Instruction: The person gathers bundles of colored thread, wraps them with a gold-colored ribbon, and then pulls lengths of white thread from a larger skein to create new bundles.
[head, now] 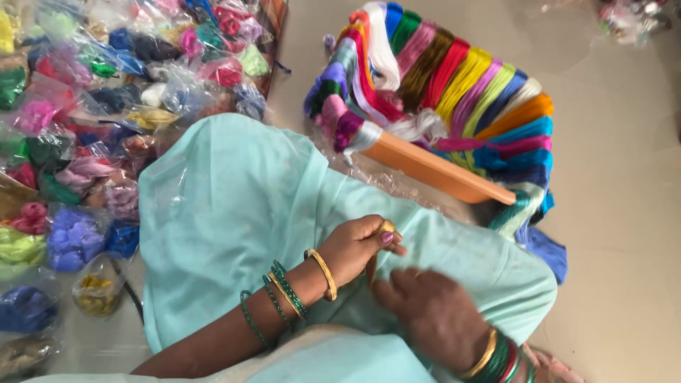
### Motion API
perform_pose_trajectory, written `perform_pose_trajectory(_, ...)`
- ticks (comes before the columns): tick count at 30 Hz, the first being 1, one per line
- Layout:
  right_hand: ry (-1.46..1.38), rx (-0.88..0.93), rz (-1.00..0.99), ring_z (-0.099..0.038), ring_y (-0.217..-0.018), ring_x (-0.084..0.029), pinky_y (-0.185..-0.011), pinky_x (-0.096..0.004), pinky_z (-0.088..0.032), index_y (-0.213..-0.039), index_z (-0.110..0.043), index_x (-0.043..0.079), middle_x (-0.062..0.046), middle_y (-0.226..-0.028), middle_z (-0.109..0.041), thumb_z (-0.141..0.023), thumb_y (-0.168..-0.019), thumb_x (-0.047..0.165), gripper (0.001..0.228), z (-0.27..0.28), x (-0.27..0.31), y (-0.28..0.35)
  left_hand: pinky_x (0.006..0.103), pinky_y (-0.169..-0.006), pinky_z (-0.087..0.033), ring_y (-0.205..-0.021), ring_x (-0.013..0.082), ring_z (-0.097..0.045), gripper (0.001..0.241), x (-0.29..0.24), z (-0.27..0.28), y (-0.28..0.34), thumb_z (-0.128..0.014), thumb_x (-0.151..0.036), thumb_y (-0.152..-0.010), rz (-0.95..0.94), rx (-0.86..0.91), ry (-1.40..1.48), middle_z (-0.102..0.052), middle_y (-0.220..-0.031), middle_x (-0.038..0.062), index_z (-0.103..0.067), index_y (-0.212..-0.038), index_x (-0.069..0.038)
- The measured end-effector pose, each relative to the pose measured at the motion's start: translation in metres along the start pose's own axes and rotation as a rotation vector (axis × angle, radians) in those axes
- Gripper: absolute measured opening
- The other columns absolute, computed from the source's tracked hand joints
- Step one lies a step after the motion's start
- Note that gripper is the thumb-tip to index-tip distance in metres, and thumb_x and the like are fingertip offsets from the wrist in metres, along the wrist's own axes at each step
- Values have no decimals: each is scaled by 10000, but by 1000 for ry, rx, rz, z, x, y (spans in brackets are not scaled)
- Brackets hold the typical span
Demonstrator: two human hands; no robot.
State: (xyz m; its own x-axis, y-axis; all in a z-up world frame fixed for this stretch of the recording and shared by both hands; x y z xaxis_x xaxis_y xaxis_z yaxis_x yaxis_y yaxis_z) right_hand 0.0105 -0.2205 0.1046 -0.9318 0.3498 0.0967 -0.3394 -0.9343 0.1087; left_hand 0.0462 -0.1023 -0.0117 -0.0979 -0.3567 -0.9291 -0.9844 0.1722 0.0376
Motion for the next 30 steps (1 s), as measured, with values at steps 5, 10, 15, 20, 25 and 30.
perform_pose_trajectory(5, -272, -52, -85, -651, -822, -301, -672, -418, -520, -1115, -623, 83, -84, -888, -654, -714, -744, 89, 382, 44, -30, -5, 282, -788, -521, -848, 107, -618, 232, -17, 0, 17, -497, -171, -1080, -75, 26, -206, -672, -944, 29, -655, -1126, -6)
perform_pose_trajectory(10, -398, -67, 114, -659, -838, -277, -735, -404, -470, -1112, -667, 83, -72, -940, -704, -680, -855, 92, 258, 42, -54, -20, 257, -739, -515, -770, 90, -568, 230, 11, 4, 18, -464, -192, -1098, -90, 121, -141, -613, -872, 8, -624, -1134, -32)
perform_pose_trajectory(15, -1349, -187, -144, -620, -1045, -154, -968, -294, -470, -1191, -646, 31, -32, -1122, -667, -518, -1008, 147, 251, -23, -105, -55, 186, -581, -327, -651, 34, -359, 333, -3, 0, 22, -435, -345, -1118, -24, 192, 240, -487, -796, -37, -603, -1262, -96)
perform_pose_trajectory(20, -1421, -557, -380, -629, -962, -102, -845, -276, -513, -1166, -580, 25, -42, -1119, -615, -608, -1020, 133, 184, -65, -100, -58, 185, -528, -305, -620, 23, -361, 300, 19, 19, 16, -524, -319, -1086, 90, 82, 324, -465, -783, -50, -614, -1237, -76)
perform_pose_trajectory(25, -938, -1065, -346, -591, -1056, -97, -980, -270, -500, -1182, -591, 22, -52, -1185, -604, -648, -1084, 47, 116, -87, -123, -19, 187, -469, -292, -545, 31, -359, 296, 21, 25, 8, -558, -310, -1076, 170, 13, 596, -458, -739, -46, -633, -1216, -60)
perform_pose_trajectory(30, -1764, -414, -243, -637, -1096, -116, -996, -281, -523, -1265, -581, 44, -51, -1172, -659, -662, -888, -19, 390, -61, -94, -45, 216, -480, -311, -555, 59, -377, 271, 16, 23, 7, -556, -304, -1065, 201, 35, 650, -479, -746, -12, -617, -1215, -87)
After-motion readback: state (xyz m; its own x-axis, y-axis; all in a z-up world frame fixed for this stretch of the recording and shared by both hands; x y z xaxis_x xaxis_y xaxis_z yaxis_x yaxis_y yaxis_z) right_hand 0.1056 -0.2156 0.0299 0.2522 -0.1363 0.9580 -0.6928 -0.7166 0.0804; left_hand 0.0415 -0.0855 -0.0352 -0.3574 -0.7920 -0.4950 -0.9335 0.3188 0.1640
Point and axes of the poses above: each hand's wrist, its own y-axis away from the middle knuckle, its own z-axis out of the back of the hand, x = y × z, the point moved 5 cm from there along -y, towards the middle knuckle
